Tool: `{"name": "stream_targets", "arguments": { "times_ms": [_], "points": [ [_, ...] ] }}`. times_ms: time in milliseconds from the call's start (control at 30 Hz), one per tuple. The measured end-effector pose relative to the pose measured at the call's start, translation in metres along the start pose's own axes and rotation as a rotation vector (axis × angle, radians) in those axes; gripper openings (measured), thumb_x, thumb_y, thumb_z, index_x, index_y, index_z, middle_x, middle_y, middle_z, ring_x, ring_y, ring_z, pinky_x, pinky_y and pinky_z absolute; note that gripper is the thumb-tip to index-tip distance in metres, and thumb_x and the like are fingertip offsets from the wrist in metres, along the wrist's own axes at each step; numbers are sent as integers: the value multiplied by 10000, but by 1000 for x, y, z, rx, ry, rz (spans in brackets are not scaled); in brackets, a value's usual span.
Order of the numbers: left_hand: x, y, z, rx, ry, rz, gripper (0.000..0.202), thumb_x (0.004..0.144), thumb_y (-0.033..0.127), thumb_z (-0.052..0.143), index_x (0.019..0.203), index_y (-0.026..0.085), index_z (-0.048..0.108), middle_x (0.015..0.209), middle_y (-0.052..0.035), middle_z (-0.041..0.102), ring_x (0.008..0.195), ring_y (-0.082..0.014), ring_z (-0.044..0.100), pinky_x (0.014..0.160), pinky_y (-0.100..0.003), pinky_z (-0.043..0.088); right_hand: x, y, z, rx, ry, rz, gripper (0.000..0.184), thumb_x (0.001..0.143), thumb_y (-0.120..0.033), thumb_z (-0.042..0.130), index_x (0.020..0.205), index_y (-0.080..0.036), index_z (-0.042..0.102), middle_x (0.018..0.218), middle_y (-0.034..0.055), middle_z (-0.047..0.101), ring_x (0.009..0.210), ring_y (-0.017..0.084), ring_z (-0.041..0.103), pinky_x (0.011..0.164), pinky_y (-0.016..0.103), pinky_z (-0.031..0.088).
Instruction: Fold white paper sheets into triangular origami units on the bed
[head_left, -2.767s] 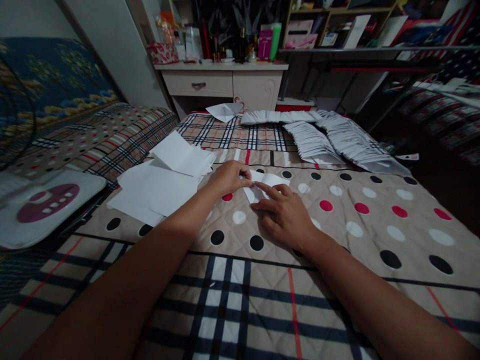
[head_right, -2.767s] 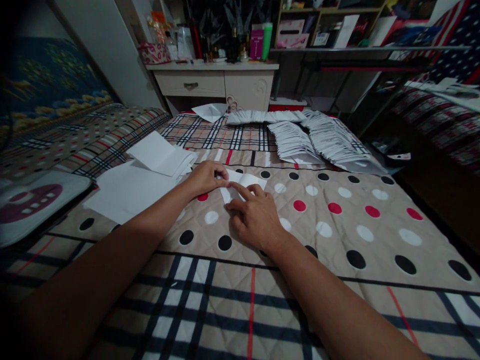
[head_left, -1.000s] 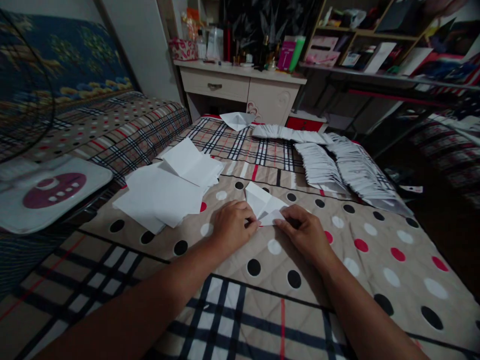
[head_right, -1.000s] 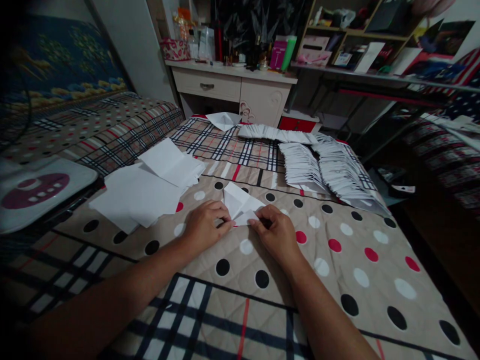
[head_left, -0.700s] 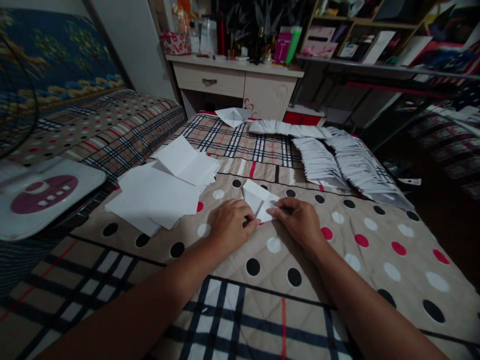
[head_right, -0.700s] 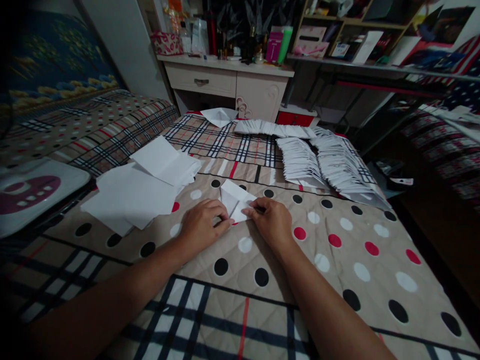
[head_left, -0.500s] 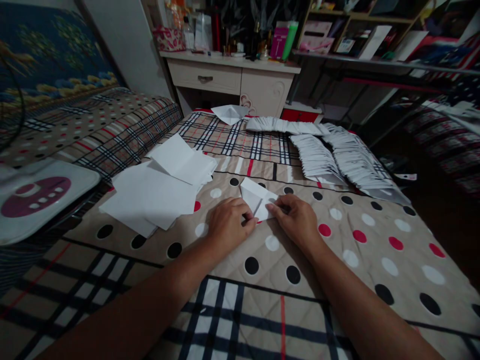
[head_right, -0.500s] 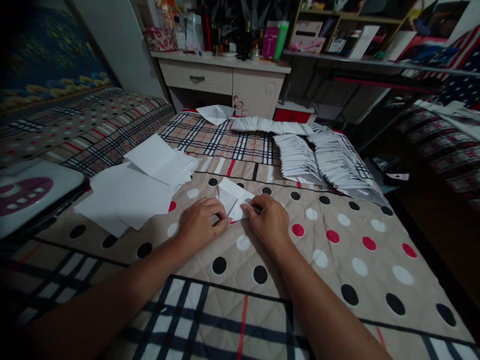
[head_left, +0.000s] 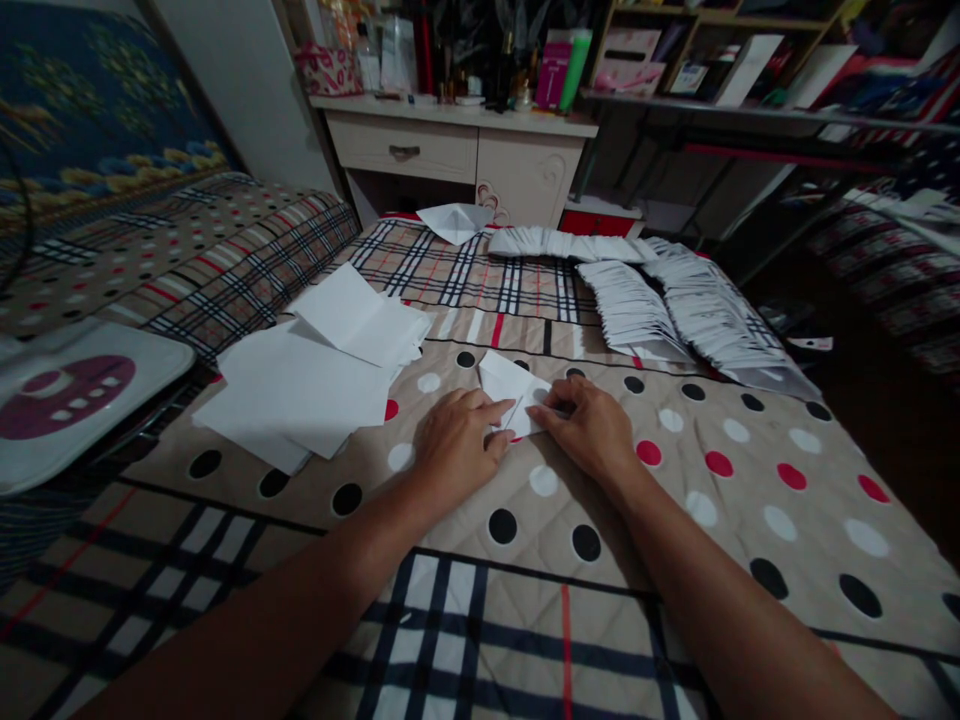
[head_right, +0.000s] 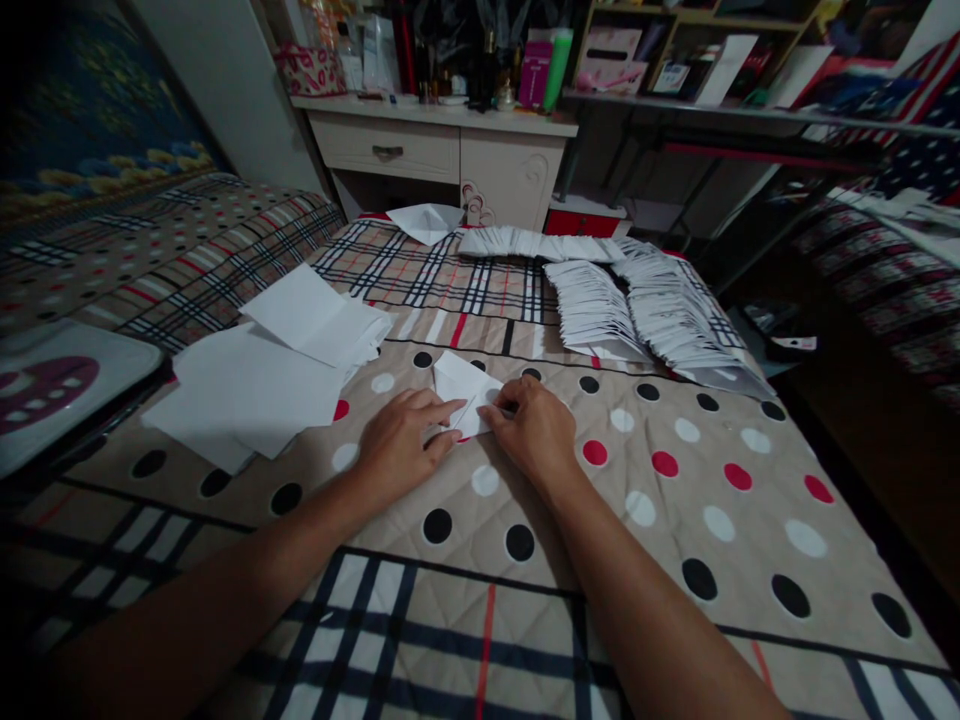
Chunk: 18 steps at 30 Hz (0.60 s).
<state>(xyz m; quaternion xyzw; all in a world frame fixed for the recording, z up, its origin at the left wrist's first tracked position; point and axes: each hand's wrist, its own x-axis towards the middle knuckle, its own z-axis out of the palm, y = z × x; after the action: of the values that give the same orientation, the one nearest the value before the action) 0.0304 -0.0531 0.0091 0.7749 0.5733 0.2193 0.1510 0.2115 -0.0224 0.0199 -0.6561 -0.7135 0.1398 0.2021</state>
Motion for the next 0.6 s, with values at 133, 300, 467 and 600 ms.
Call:
{"name": "stream_targets", "arguments": {
  "times_ms": [133, 300, 467, 600],
  "points": [
    [2, 0, 0, 23, -45, -7, 356, 854, 307, 606, 1203, 302, 670, 1001, -26, 642, 998, -226, 537, 877, -371, 458, 1, 0, 1, -10, -1, -5, 179, 770, -371, 655, 730, -197, 648, 797, 3, 609, 701, 152, 536, 575, 270, 287],
    [6, 0, -1, 42, -80, 8, 410, 850, 297, 603, 1257, 332, 634, 1013, -33, 628, 1012, -233, 528, 876, -374, 456, 2, 1, 1, -38, -18, -11, 181, 768, -371, 675, 730, -195, 651, 802, 5, 616, 713, 155, 542, 576, 270, 289],
    [8, 0, -6, 63, -124, 46, 469, 851, 260, 590, 1305, 377, 584, 978, -23, 619, 991, -226, 528, 872, -366, 456, 3, 1, 1, -51, -34, -24, 207, 771, -393, 685, 731, -193, 648, 803, 9, 614, 699, 155, 541, 564, 269, 290],
    [10, 0, -8, 100, -159, 62, 433, 862, 292, 573, 1282, 392, 601, 970, -28, 614, 997, -236, 534, 858, -373, 466, 0, 3, 3, -42, -11, -31, 211, 773, -400, 689, 723, -199, 645, 807, 10, 618, 704, 164, 560, 561, 277, 314]
  ]
}}
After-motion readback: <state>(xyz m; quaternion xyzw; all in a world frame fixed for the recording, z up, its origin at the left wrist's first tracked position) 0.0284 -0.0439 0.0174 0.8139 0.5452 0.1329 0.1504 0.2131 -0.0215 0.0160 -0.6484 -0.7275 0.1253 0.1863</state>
